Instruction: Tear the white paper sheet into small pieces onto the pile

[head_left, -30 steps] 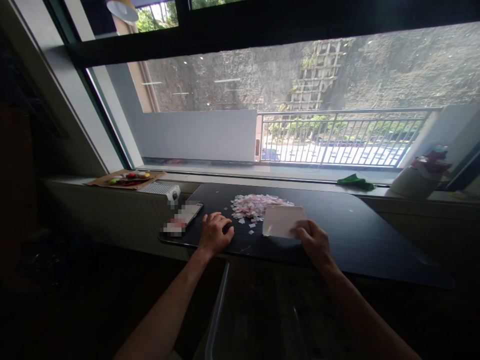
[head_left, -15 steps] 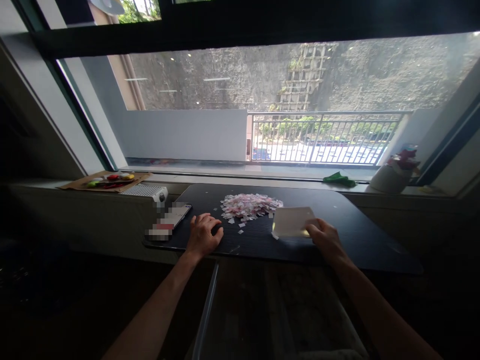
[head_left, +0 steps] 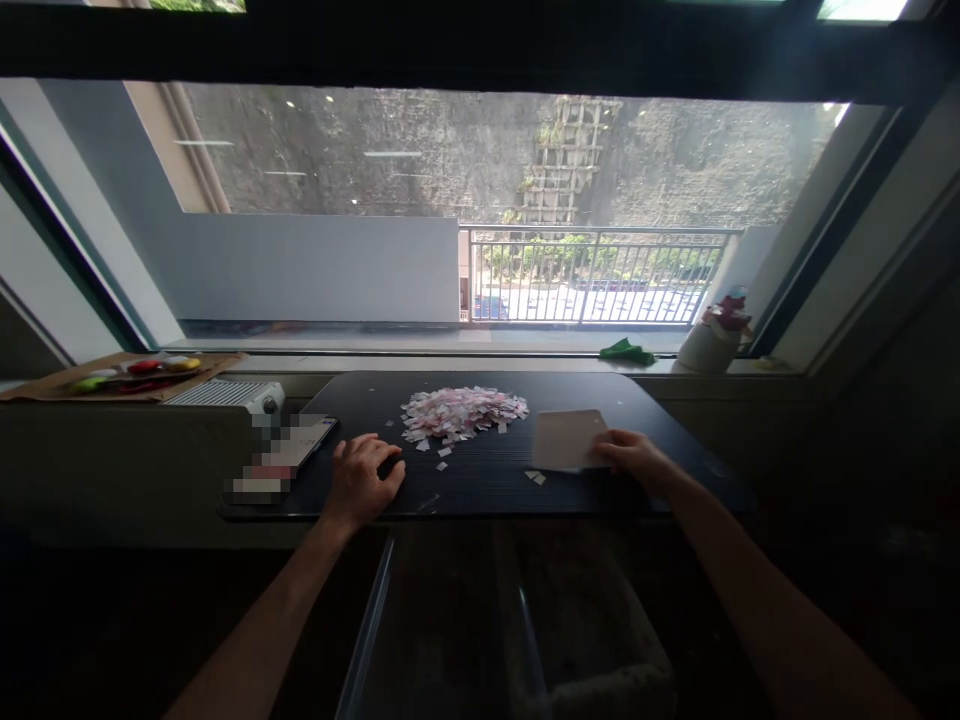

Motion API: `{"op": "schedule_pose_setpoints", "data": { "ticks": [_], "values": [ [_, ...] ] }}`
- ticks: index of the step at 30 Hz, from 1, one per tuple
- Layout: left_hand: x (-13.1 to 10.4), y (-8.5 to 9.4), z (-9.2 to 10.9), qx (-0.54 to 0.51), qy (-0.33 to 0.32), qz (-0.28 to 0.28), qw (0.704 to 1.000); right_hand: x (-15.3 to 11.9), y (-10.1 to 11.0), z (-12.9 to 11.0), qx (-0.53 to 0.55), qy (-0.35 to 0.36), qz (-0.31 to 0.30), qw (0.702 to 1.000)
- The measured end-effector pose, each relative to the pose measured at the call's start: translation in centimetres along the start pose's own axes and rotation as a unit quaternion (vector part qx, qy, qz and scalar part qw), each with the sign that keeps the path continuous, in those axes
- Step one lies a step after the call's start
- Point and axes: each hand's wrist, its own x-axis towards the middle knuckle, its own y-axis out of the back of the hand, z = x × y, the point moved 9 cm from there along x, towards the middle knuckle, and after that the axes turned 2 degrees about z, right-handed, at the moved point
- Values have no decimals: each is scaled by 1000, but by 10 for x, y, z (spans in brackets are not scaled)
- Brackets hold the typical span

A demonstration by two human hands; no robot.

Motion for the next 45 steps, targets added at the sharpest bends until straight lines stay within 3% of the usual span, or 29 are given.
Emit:
{"op": "schedule_pose_setpoints", "data": {
  "ticks": [5,10,19,22,28,32,39,45],
  "values": [
    [0,-1,-1,0,-3,2,1000,-4,-8,-4,-53,-16,-75,996],
    [0,1,-2,-3,-3,6,1000,-5,-5,1,-81,-23,-102,991],
    [1,0,-3,-10,-4,16,1000,-18,1,4,-39,-24,-145,988],
    [1,0,-4,-8,-3,10,1000,-18,-1,3,-25,-30,-140,989],
    [1,0,-3,-7,-4,7,1000,-3,-15,-6,-17,13,-69,997],
    [1,1,-3,-9,-2,13,1000,1,-24,-3,-46,13,-92,995],
    [1,0,-4,-8,5,3,1000,-8,-26,-3,-64,12,-154,986],
    [2,0,-4,-8,6,-2,1000,-12,-24,0,-47,0,-170,984]
  ]
}}
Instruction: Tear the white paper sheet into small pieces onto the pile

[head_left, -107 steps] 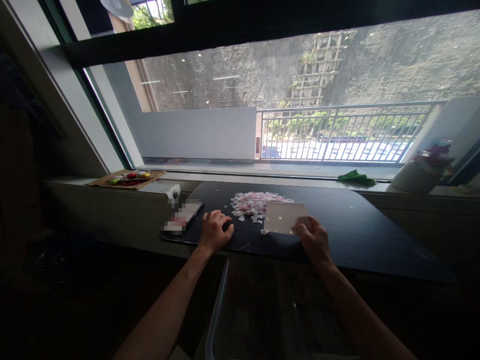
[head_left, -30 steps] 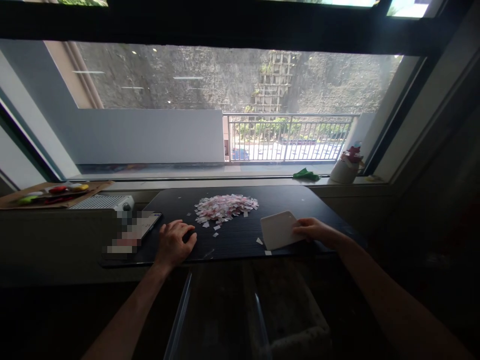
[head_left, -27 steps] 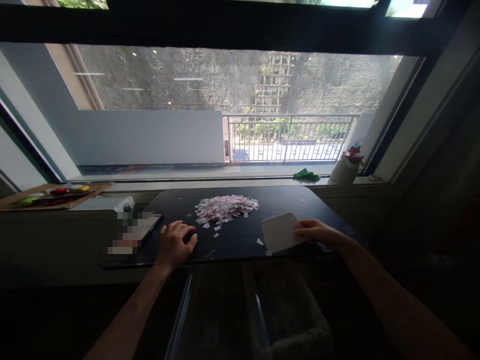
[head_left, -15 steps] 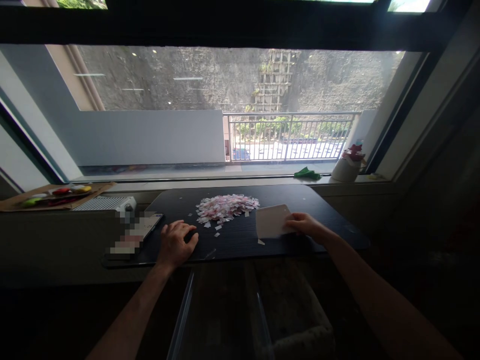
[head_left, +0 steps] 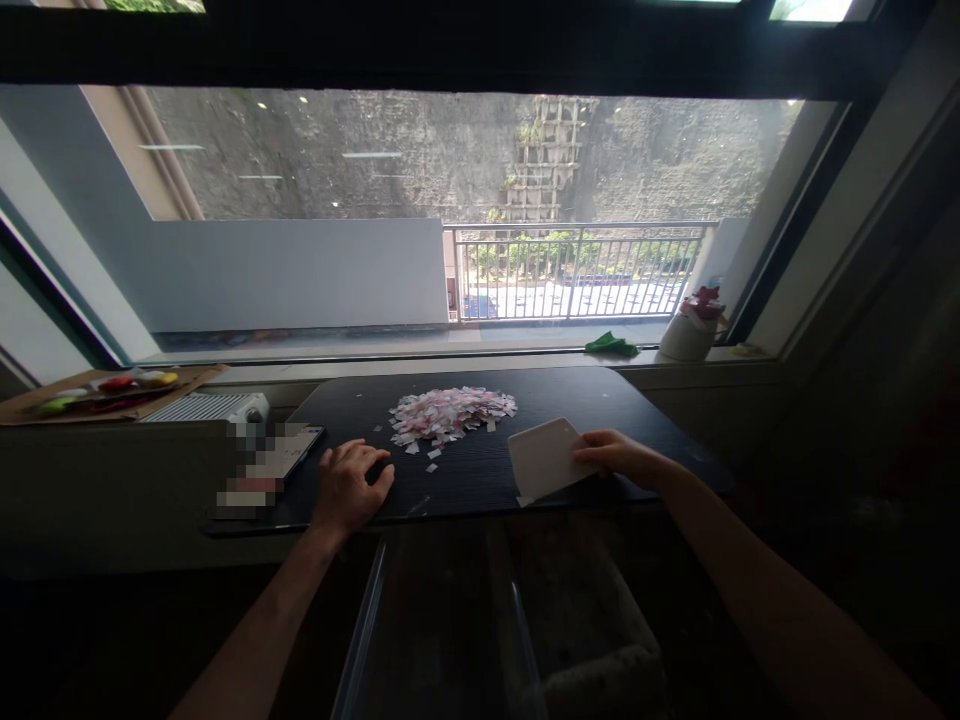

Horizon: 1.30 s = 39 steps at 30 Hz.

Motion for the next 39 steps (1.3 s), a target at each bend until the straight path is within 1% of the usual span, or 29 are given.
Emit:
{"op": "schedule_pose_setpoints", "data": {
  "ticks": [6,8,10,13,16,18,21,24,27,30,32,37,39],
  "values": [
    [0,1,1,-2,2,1,1000,-6,3,1,12,-17,-13,1000],
    [-1,1,2,-5,5,-2,1000,-4,2,1,32,-17,12,999],
    [-2,2,4,-8,11,-2,1000,1,-2,1,64,-7,57,996],
    [-2,2,7,-9,14,-5,1000,13,-23,-4,114,36,114,986],
    [-2,1,7,-9,19,-5,1000,24,-57,-16,139,79,136,978],
    [-2,0,7,-11,21,-3,1000,29,-78,-26,130,106,135,977],
    [-3,0,6,-18,22,-1,1000,32,-94,-39,105,141,142,974],
    [-3,-1,6,-23,21,2,1000,32,-98,-40,70,153,133,977],
    [-3,0,7,-22,21,3,1000,31,-96,-34,62,149,113,980],
    [-3,0,8,-20,22,-4,1000,29,-92,-31,54,146,123,980],
    [-3,0,8,-19,22,-5,1000,28,-93,-32,33,143,122,982],
    [-3,1,9,-15,22,-3,1000,26,-108,-38,18,110,64,992],
    [-3,2,9,-16,22,-2,1000,26,-111,-39,2,97,52,994]
  ]
}}
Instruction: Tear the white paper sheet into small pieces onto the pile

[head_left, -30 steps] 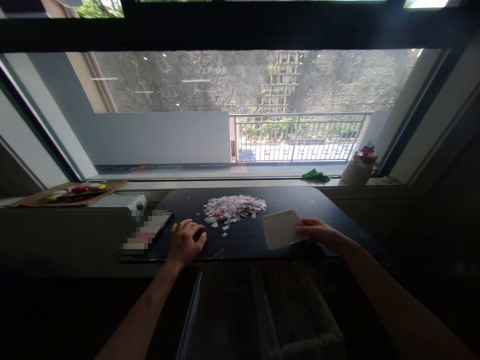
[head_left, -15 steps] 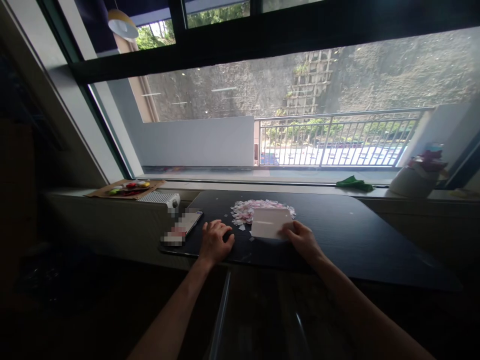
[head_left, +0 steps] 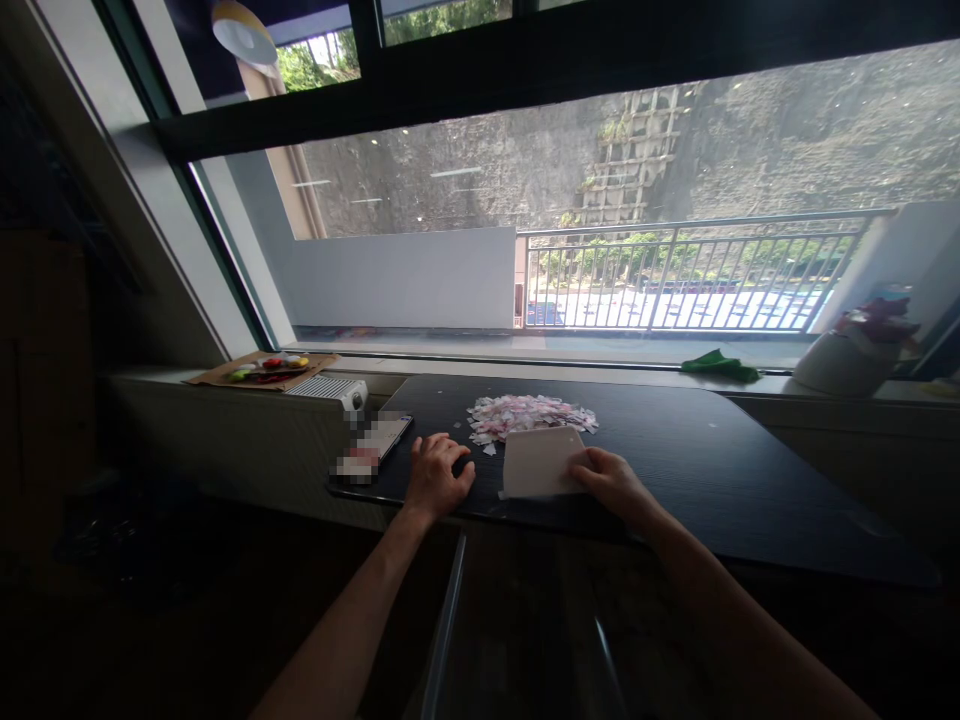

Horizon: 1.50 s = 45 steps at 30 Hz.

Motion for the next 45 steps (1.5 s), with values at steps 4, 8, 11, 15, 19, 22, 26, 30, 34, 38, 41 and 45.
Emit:
{"op": "schedule_pose_setpoints", "data": {
  "ticks": [4,8,11,15,19,22,26,30,34,38,41,45],
  "values": [
    [0,0,0,1,0,-1,1000,3,-5,2,-13,-18,-18,1000],
    [0,0,0,-1,0,0,1000,4,-12,4,-3,-47,-41,998],
    [0,0,0,-4,-2,3,1000,1,-14,5,11,-71,-56,996],
    [0,0,0,-4,-2,4,1000,-3,-16,3,29,-75,-100,992],
    [0,1,1,-6,-3,5,1000,-8,-14,1,60,-59,-123,989],
    [0,1,1,-7,-1,2,1000,-7,-5,3,102,-43,-63,992],
    [0,0,1,-8,-1,2,1000,-5,17,9,130,-13,109,985],
    [0,-1,0,-7,1,1,1000,-3,13,5,65,16,136,988],
    [0,-1,0,-7,6,-3,1000,-4,10,-1,11,29,115,993],
    [0,0,0,-6,7,-7,1000,-7,22,3,25,7,147,989],
    [0,-1,0,-3,7,-10,1000,-8,30,-3,11,34,195,980],
    [0,0,0,-3,8,-7,1000,-7,25,-8,-34,58,175,982]
  ]
}}
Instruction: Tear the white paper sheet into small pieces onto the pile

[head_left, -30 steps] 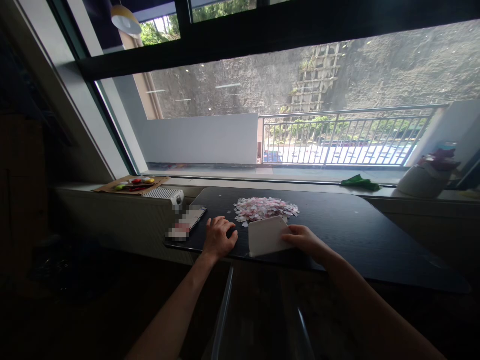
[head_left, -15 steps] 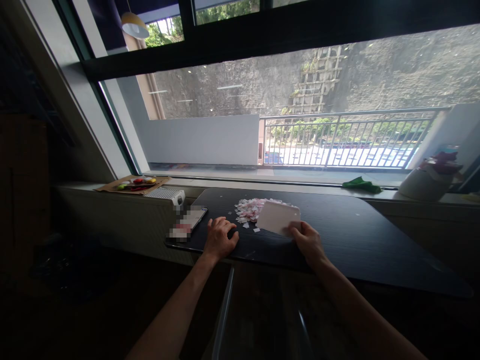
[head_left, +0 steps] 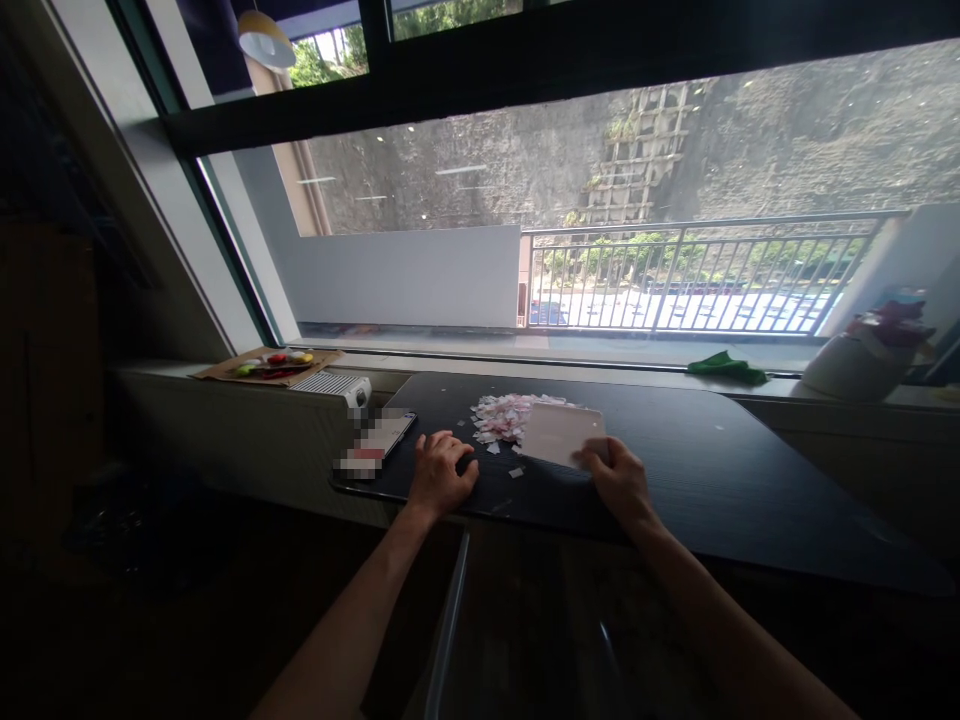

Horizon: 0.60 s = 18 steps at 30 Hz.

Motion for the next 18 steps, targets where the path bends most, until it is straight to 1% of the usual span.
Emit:
{"op": "schedule_pose_setpoints", "data": {
  "ticks": [2,5,7,9,11,13,16,18],
  "values": [
    [0,0,0,-1,0,1,1000,-1,4,3,-12,-9,8,1000],
    [0,0,0,-3,-2,2,1000,-3,13,7,8,-26,34,999],
    [0,0,0,-4,-3,6,1000,-4,14,7,19,-24,30,999],
    [0,1,0,-5,-4,11,1000,-4,13,6,7,-22,24,999],
    [0,1,0,-5,-3,12,1000,-5,15,7,-9,-29,35,999],
    [0,1,0,-4,-2,8,1000,-5,18,9,-2,-35,48,998],
    [0,0,-1,-4,-1,3,1000,-6,14,7,24,-24,30,999],
    [0,0,-1,-5,-2,5,1000,-6,11,3,17,-6,16,1000]
  ]
}}
